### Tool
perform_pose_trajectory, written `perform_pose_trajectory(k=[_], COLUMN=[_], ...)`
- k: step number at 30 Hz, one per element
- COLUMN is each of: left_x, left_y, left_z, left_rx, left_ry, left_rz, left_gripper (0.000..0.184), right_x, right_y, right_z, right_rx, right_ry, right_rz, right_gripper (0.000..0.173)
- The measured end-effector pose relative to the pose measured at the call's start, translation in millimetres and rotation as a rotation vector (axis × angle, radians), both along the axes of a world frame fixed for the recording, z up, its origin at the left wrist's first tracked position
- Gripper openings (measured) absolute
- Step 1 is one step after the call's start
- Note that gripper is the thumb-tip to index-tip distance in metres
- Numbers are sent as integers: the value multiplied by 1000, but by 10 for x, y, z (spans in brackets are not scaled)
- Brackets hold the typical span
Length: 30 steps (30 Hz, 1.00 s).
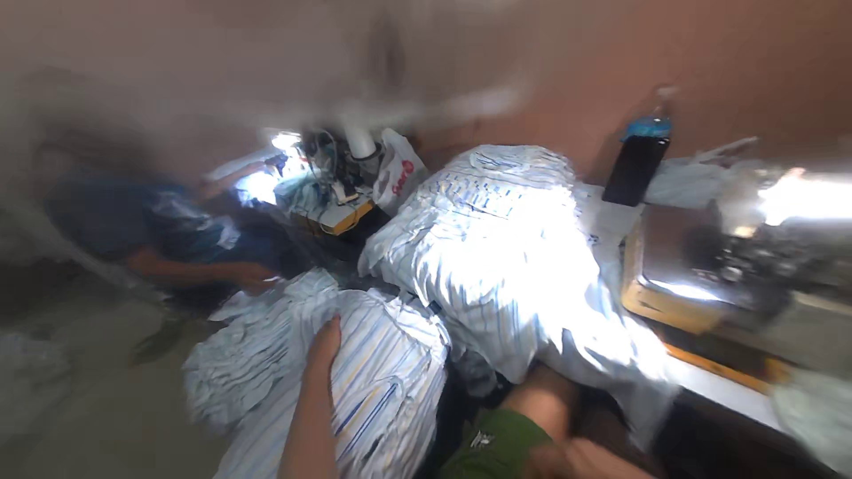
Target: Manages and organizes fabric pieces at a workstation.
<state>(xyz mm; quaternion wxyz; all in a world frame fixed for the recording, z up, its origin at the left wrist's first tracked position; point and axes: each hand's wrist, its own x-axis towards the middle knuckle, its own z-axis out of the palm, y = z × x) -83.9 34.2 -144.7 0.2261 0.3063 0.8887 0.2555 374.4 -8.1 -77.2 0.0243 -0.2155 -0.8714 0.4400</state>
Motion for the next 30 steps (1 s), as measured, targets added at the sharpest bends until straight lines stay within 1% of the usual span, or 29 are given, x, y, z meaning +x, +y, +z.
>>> perform_pose_trajectory(k=[3, 5, 7, 8, 9, 10, 11, 13, 14, 16, 17, 18, 20, 21, 22, 23, 25, 28, 30], left_x=[-15, -16, -14, 5, 53, 140, 265, 601, 799, 1230, 1450, 1649, 1878, 1909, 1916, 1917, 1899, 1879, 1886], left_y=[27, 30, 15, 4, 18, 76, 180, 547, 810, 1427, 1738, 2007, 2402, 2501, 2528, 2533, 2508, 2505, 2514], left_z=[12, 6, -31, -29, 24, 141, 309, 636, 771, 954, 988, 991, 837, 731, 674, 653, 658, 631, 598], left_rx=[-11, 28, 163, 267, 387, 517, 626, 772, 797, 751, 727, 684, 503, 364, 250, 232, 296, 406, 526], left_ry=[7, 18, 105, 200, 311, 406, 456, 454, 421, 339, 327, 330, 393, 419, 410, 392, 347, 327, 307], left_rz=[-3, 17, 55, 56, 36, -2, -61, -236, -333, -537, -628, -699, -793, -833, -860, -870, -896, -929, -896], left_gripper=[69, 66, 53, 47, 45, 45, 43, 39, 38, 36, 34, 33, 46, 50, 52, 51, 41, 31, 28], right_x=[-9, -17, -5, 15, 36, 34, -4, -208, -356, -672, -815, -952, -1164, -1188, -1171, -1130, -1070, -1065, -1056], right_y=[110, 236, 424, 542, 689, 865, 1069, 1573, 1864, 2420, 2648, 2821, 2913, 2914, 2945, 3002, 3059, 3050, 3084], right_z=[161, 251, 355, 404, 462, 550, 655, 864, 887, 763, 593, 370, -49, -191, -311, -428, -553, -557, -597], right_rx=[-13, -1, 24, 46, 76, 95, 124, 185, 239, 307, 335, 373, 438, 476, 535, 602, 651, 628, 613], right_ry=[-85, -154, -166, -130, -82, -43, -9, 15, 40, 71, 94, 135, 218, 248, 328, 415, 480, 484, 510], right_rz=[44, 37, -18, -63, -110, -160, -221, -348, -414, -575, -667, -755, -865, -868, -853, -826, -784, -771, -776], right_gripper=[29, 32, 33, 32, 30, 29, 26, 23, 23, 26, 28, 30, 29, 28, 25, 25, 35, 53, 57])
